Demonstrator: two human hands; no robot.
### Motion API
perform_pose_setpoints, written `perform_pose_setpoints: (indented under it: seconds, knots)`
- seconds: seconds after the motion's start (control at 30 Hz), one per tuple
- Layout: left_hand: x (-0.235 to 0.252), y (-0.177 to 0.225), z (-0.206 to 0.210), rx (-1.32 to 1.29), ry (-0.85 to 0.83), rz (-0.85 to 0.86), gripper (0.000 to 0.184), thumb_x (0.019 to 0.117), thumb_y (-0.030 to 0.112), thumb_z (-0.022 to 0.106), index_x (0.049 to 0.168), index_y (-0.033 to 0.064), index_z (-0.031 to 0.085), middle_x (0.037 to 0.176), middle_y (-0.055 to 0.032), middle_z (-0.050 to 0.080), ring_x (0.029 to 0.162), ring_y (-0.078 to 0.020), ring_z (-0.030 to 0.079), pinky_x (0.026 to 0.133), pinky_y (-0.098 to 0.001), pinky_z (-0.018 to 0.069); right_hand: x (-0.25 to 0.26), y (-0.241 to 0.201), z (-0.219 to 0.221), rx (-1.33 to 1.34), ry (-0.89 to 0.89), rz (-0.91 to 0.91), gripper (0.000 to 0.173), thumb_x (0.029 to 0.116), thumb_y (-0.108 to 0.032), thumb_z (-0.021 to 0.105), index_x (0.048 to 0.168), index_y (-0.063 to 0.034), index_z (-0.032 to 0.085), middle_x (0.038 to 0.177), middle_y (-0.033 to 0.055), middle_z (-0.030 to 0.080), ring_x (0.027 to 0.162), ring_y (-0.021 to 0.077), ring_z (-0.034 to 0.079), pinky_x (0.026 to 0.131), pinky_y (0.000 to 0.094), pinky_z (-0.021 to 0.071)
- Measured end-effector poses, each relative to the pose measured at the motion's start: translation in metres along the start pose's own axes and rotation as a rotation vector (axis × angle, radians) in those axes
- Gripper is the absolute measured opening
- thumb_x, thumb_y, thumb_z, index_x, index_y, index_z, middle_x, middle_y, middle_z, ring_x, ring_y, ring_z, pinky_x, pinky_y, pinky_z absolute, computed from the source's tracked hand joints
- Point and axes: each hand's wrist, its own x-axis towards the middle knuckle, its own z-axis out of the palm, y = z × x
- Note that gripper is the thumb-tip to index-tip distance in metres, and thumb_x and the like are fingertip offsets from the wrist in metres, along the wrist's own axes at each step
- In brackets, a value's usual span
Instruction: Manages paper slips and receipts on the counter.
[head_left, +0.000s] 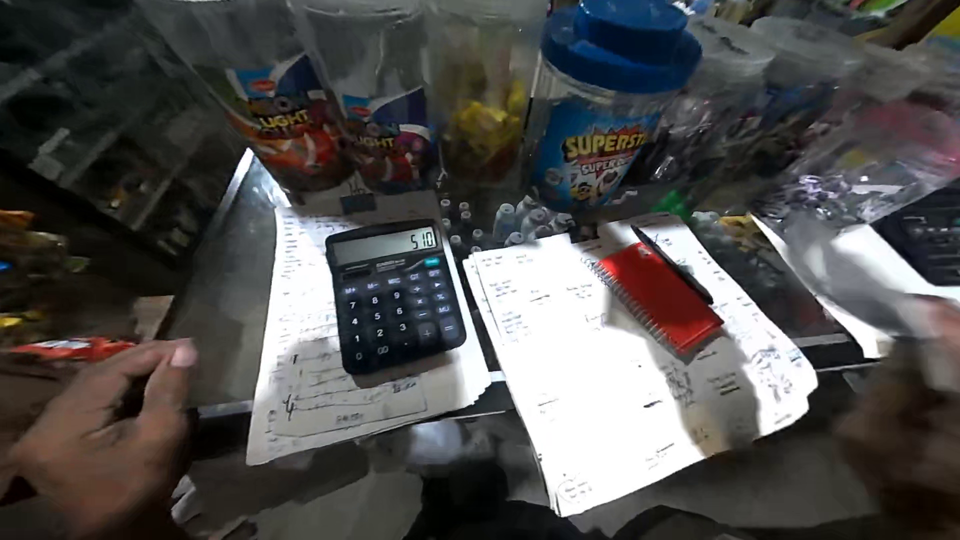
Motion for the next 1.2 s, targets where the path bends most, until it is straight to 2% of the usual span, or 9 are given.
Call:
perform_pose_setpoints:
  seconds: [0.17,0.27,0.4,0.53,0.73,0.83,1.0,1.1,1.2]
  knots:
    - [-0.002,-0.004,0.001,0.07,-0.003,0.123,0.031,0.1038,0.018,0.058,0.101,-0.0106,0.07,0.101,-0.0275,0.071,0.098,-0.0269,0.07,0.091,-0.0367,0.0548,0.023,-0.117,0.053,0.27,-0.432,-0.254,0.037,0.1022,-0.018,0.05,0.135,-0.008,0.063,0.138,0.0157,0.064,0.132,0.0353,0.058,0.11,0.0553,0.0454]
    - [-0.002,-0.017,0.0,-0.004,-0.093,0.183,0.032,0.105,0.015,0.055,0.101,-0.0138,0.067,0.101,-0.0302,0.07,0.103,-0.032,0.069,0.097,-0.0429,0.0532,0.03,-0.115,0.038,0.414,-0.605,-0.16,0.046,0.1061,-0.04,0.05,0.139,-0.0111,0.062,0.148,0.0086,0.057,0.141,0.0257,0.05,0.117,0.0457,0.0422]
    - [-0.004,-0.028,0.008,-0.169,-0.091,0.221,0.024,0.1032,0.012,0.059,0.102,-0.0107,0.067,0.104,-0.0202,0.069,0.108,-0.0179,0.066,0.101,-0.0321,0.0509,0.041,-0.111,0.028,0.498,-0.542,-0.101,0.039,0.1064,-0.034,0.053,0.131,-0.0069,0.068,0.141,0.0096,0.062,0.133,0.0192,0.057,0.111,0.0364,0.048]
    - [0.001,-0.013,0.001,-0.062,-0.112,0.189,0.03,0.1037,0.011,0.057,0.098,-0.0169,0.066,0.1,-0.0321,0.069,0.102,-0.0317,0.07,0.095,-0.0394,0.0553,0.055,-0.115,0.05,0.342,-0.584,-0.108,0.038,0.1032,-0.029,0.054,0.133,-0.0085,0.067,0.137,0.0089,0.064,0.127,0.0245,0.059,0.107,0.0403,0.0489]
    - [0.0,-0.013,0.0,-0.023,-0.1,0.179,0.031,0.1046,0.015,0.056,0.103,-0.0139,0.068,0.105,-0.0306,0.069,0.107,-0.0309,0.068,0.099,-0.0401,0.0525,0.062,-0.117,0.06,0.289,-0.618,-0.171,0.034,0.0982,-0.027,0.057,0.125,-0.0123,0.072,0.104,0.0067,0.069,0.099,0.0236,0.065,0.086,0.0388,0.0542]
    - [-0.002,-0.018,0.001,-0.029,-0.072,0.161,0.031,0.1045,0.015,0.056,0.105,-0.0132,0.068,0.107,-0.0296,0.069,0.108,-0.0298,0.068,0.099,-0.04,0.0528,0.066,-0.114,0.059,0.369,-0.532,-0.191,0.023,0.0954,-0.021,0.06,0.108,-0.0132,0.077,0.095,0.0043,0.068,0.092,0.0187,0.064,0.081,0.0333,0.0535]
    - [-0.012,-0.021,0.003,-0.081,0.0,0.111,0.03,0.1023,0.009,0.058,0.1,-0.0208,0.063,0.103,-0.0314,0.069,0.102,-0.0316,0.071,0.095,-0.0407,0.0568,0.035,-0.11,0.042,0.473,-0.459,-0.266,0.016,0.1005,-0.018,0.059,0.11,-0.011,0.069,0.118,0.012,0.069,0.116,0.0266,0.063,0.098,0.0395,0.053]
    - [-0.011,-0.025,0.01,-0.239,0.071,0.145,0.024,0.1006,0.012,0.059,0.095,-0.0111,0.064,0.1,-0.0143,0.07,0.102,-0.0139,0.068,0.096,-0.0308,0.0548,0.009,-0.107,0.039,0.486,-0.409,-0.267,0.019,0.1027,-0.019,0.06,0.117,-0.0112,0.068,0.121,0.0124,0.069,0.122,0.0288,0.061,0.105,0.0418,0.0501]
    - [-0.008,-0.027,0.013,-0.286,0.133,0.136,0.021,0.0973,0.009,0.061,0.089,-0.0098,0.065,0.096,-0.0107,0.07,0.099,-0.0105,0.067,0.094,-0.0281,0.0536,-0.005,-0.106,0.039,0.505,-0.379,-0.252,0.019,0.1029,-0.017,0.06,0.118,-0.0097,0.069,0.126,0.0117,0.07,0.127,0.0294,0.06,0.11,0.0432,0.0474]
